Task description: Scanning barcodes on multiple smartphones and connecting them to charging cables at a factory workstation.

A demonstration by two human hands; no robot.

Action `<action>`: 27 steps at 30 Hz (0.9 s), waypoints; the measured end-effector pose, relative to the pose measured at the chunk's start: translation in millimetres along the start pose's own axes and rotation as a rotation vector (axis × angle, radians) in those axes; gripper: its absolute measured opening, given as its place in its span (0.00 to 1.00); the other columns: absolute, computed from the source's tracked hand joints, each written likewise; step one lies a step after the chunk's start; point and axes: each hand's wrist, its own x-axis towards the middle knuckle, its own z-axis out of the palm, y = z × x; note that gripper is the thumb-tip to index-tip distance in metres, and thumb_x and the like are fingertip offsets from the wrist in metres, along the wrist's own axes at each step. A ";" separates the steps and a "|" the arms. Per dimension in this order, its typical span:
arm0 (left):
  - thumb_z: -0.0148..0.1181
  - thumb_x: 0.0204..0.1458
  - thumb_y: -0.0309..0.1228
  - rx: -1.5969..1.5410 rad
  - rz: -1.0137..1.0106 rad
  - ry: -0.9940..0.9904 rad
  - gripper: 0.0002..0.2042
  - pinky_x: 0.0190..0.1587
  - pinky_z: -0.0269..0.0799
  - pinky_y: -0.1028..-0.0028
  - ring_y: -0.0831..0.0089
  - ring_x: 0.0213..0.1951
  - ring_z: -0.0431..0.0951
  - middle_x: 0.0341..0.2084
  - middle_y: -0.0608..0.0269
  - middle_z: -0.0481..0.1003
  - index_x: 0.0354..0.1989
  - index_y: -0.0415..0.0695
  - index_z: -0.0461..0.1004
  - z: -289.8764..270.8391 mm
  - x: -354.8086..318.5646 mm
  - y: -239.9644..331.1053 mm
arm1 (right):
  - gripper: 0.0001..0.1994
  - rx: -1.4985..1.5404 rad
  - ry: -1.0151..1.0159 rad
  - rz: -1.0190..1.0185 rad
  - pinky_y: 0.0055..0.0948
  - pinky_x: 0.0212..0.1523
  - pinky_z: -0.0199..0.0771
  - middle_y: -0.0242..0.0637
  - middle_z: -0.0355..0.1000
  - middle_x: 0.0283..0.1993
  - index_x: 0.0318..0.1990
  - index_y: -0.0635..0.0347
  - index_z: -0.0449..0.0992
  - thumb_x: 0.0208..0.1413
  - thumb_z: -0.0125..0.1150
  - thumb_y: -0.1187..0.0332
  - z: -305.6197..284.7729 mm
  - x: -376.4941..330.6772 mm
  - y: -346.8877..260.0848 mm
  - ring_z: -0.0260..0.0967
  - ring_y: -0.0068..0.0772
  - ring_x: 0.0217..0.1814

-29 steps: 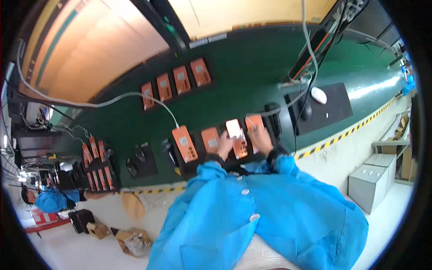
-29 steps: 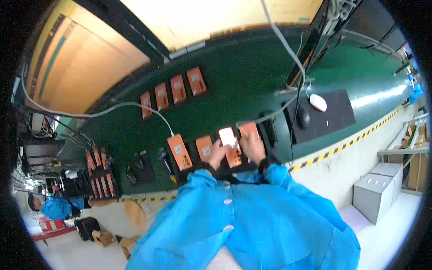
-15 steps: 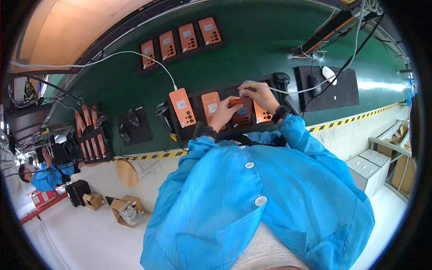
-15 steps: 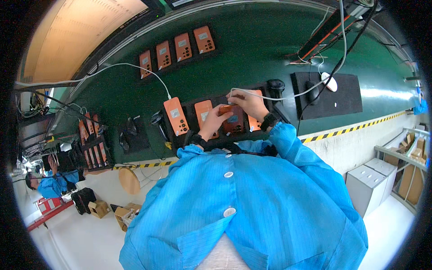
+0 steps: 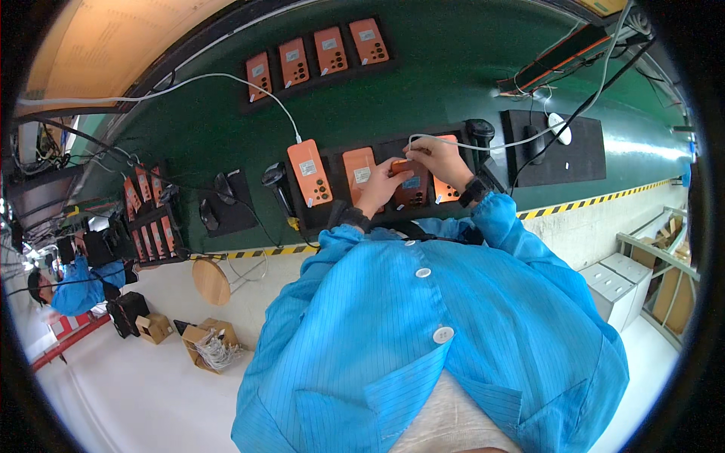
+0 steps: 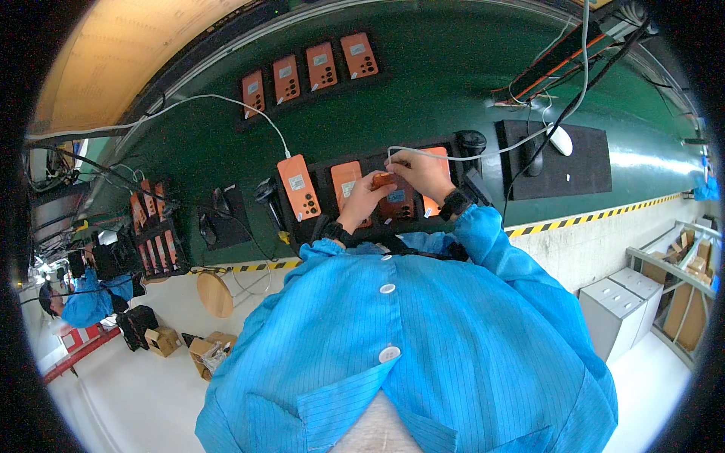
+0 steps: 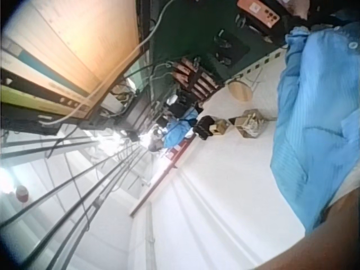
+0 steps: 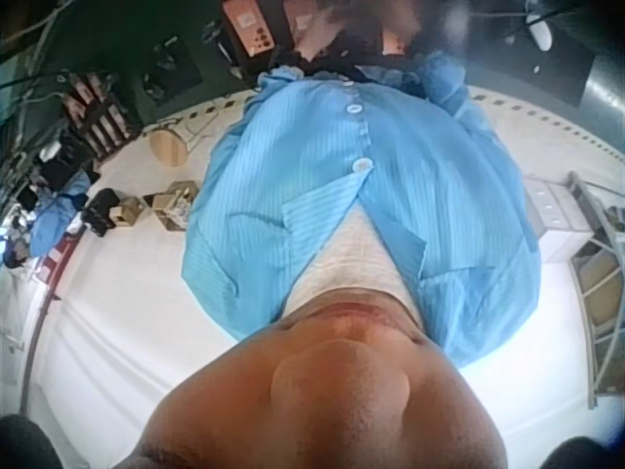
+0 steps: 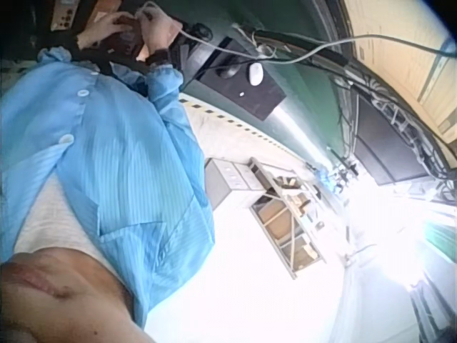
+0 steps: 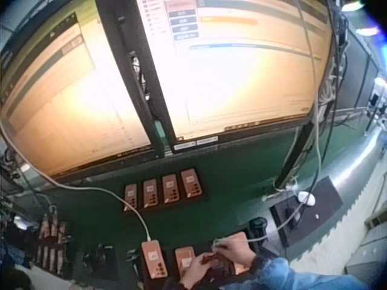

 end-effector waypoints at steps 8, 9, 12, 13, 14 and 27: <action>0.59 0.53 0.29 -0.039 -0.021 0.038 0.13 0.45 0.69 0.77 0.78 0.41 0.74 0.37 0.63 0.76 0.46 0.38 0.72 -20.0 17.2 -8.7 | 0.11 -0.074 -0.019 -0.035 0.27 0.38 0.71 0.42 0.75 0.34 0.41 0.63 0.77 0.53 0.59 0.66 6.1 23.6 34.0 0.73 0.29 0.37; 0.60 0.53 0.30 -0.075 -0.027 0.057 0.14 0.46 0.69 0.77 0.77 0.41 0.74 0.38 0.62 0.76 0.47 0.39 0.72 -28.7 19.9 -6.5 | 0.12 -0.133 -0.022 -0.040 0.28 0.38 0.71 0.43 0.75 0.35 0.41 0.63 0.76 0.53 0.59 0.66 7.8 29.6 31.9 0.73 0.30 0.37; 0.61 0.52 0.33 0.077 0.043 0.252 0.16 0.44 0.70 0.75 0.74 0.42 0.76 0.39 0.58 0.77 0.46 0.37 0.73 -62.7 -2.7 -3.9 | 0.16 -0.220 0.305 0.021 0.33 0.46 0.70 0.47 0.73 0.44 0.47 0.64 0.74 0.52 0.59 0.66 16.9 42.5 47.1 0.71 0.41 0.45; 0.61 0.51 0.34 0.142 0.075 0.341 0.16 0.43 0.71 0.74 0.71 0.42 0.77 0.37 0.57 0.77 0.44 0.35 0.73 -77.2 -16.6 0.0 | 0.16 -0.377 0.486 -0.076 0.35 0.48 0.70 0.47 0.71 0.47 0.48 0.64 0.73 0.53 0.58 0.67 24.3 42.1 49.1 0.70 0.44 0.48; 0.59 0.53 0.31 0.130 0.013 0.447 0.12 0.42 0.72 0.74 0.71 0.41 0.78 0.36 0.56 0.77 0.42 0.36 0.74 -90.4 -35.2 -1.0 | 0.16 -0.451 0.566 -0.108 0.38 0.50 0.69 0.47 0.68 0.52 0.50 0.64 0.72 0.53 0.58 0.69 36.0 40.5 51.1 0.68 0.47 0.51; 0.58 0.51 0.35 0.591 -0.031 1.104 0.17 0.42 0.69 0.66 0.62 0.35 0.74 0.32 0.52 0.73 0.44 0.35 0.69 -187.3 -144.1 -50.2 | 0.17 -0.020 -0.136 0.056 0.40 0.38 0.70 0.48 0.75 0.33 0.39 0.66 0.75 0.58 0.52 0.58 228.2 180.4 -31.2 0.73 0.49 0.37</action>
